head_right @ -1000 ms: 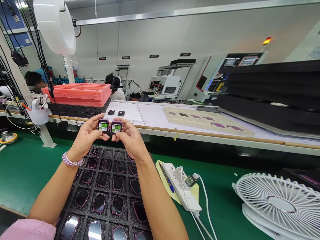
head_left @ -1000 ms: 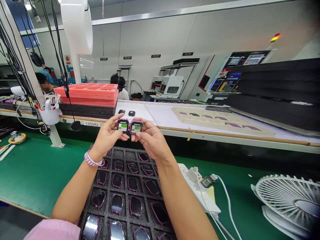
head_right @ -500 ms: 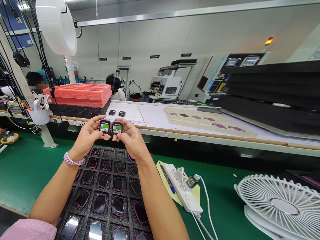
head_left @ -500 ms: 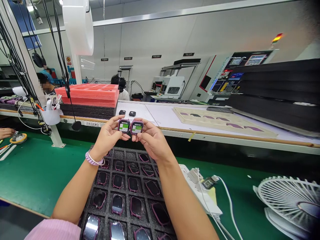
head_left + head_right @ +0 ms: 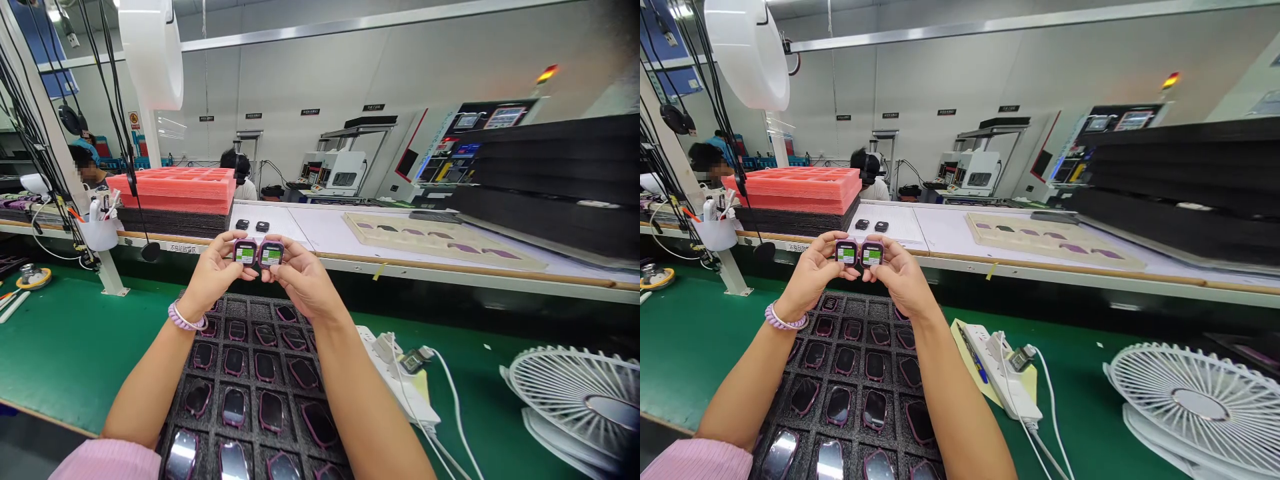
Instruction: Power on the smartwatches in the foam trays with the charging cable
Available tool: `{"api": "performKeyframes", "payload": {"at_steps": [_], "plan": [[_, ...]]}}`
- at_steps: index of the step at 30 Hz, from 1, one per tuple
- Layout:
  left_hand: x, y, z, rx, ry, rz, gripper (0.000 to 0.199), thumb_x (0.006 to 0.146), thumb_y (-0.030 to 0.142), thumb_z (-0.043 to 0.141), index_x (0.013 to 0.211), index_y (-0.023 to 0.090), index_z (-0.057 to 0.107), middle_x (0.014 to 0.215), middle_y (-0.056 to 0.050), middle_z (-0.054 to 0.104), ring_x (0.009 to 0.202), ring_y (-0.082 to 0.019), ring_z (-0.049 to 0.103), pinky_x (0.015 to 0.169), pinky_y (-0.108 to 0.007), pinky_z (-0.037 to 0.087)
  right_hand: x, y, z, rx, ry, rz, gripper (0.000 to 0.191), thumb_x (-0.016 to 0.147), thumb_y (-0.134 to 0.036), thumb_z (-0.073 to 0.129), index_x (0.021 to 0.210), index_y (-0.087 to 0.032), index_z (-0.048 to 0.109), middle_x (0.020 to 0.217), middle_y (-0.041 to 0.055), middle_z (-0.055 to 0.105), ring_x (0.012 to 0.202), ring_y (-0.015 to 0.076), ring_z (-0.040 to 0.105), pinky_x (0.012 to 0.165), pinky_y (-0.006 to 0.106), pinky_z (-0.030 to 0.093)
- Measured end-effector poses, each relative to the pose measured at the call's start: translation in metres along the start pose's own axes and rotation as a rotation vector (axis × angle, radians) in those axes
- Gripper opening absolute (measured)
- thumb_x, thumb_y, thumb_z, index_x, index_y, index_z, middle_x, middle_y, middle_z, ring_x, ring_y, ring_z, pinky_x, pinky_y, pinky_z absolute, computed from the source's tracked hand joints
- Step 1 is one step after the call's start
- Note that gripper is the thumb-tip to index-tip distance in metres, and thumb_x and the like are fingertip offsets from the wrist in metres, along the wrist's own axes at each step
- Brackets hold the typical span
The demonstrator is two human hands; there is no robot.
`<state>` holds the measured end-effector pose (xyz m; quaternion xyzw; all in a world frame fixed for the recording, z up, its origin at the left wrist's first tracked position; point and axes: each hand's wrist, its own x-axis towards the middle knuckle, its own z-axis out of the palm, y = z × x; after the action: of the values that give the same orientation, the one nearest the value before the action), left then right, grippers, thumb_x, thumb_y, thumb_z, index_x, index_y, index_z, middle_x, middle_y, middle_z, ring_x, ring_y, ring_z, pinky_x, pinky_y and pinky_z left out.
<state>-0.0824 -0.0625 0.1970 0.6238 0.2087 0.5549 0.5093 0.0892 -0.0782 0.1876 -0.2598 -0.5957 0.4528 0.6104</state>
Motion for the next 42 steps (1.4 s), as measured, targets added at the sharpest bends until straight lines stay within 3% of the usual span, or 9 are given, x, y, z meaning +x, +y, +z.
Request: {"api": "performKeyframes", "payload": {"at_steps": [7,11,23,33,42], "plan": [[-0.0007,-0.0002,-0.0016,-0.017,0.032,-0.037,0.034,0.079,0.03,0.068,0.108,0.018,0.055,0.093,0.0,0.064,0.058,-0.012,0.07,0.058,-0.023,0.063,0.003,0.0028,-0.0009,0.083,0.006,0.056,0.035,0.079,-0.037,0.07,0.11,-0.022,0.061,0.078,-0.0022,0.062,0.056,0.0127,0.057,0.056,0.029,0.045],[-0.0012,-0.0002,-0.0015,-0.056,0.035,-0.043,0.033,0.08,0.036,0.066,0.106,0.018,0.056,0.095,0.0,0.065,0.059,-0.013,0.071,0.056,-0.025,0.063,0.0035,0.0017,0.0003,0.086,0.016,0.062,0.035,0.081,-0.042,0.068,0.108,-0.021,0.062,0.072,-0.0027,0.061,0.054,0.0134,0.057,0.054,0.028,0.042],[-0.0022,0.0,0.0031,-0.025,0.013,-0.055,0.033,0.075,0.023,0.062,0.108,0.018,0.057,0.088,0.0,0.069,0.06,-0.013,0.071,0.06,-0.024,0.063,0.0041,0.0054,0.0026,-0.009,0.102,0.009,0.044,0.07,-0.044,0.081,0.103,-0.021,0.062,0.077,-0.004,0.061,0.05,0.0088,0.051,0.049,0.027,0.038],[-0.0024,0.0013,0.0026,-0.007,0.04,-0.054,0.034,0.076,0.024,0.064,0.108,0.018,0.057,0.092,-0.001,0.068,0.06,-0.014,0.072,0.058,-0.023,0.062,0.0015,0.0035,0.002,0.005,0.059,0.008,0.041,0.072,-0.033,0.078,0.107,-0.021,0.062,0.077,-0.0034,0.061,0.055,0.0101,0.056,0.055,0.027,0.041],[-0.0019,0.0015,0.0043,0.027,0.053,-0.042,0.037,0.074,0.025,0.068,0.109,0.018,0.056,0.1,-0.003,0.068,0.059,-0.012,0.071,0.058,-0.022,0.062,0.0021,0.0033,0.0019,-0.01,0.05,0.01,0.042,0.072,-0.039,0.078,0.107,-0.021,0.062,0.076,-0.0031,0.063,0.054,0.0112,0.056,0.055,0.029,0.043]]}}
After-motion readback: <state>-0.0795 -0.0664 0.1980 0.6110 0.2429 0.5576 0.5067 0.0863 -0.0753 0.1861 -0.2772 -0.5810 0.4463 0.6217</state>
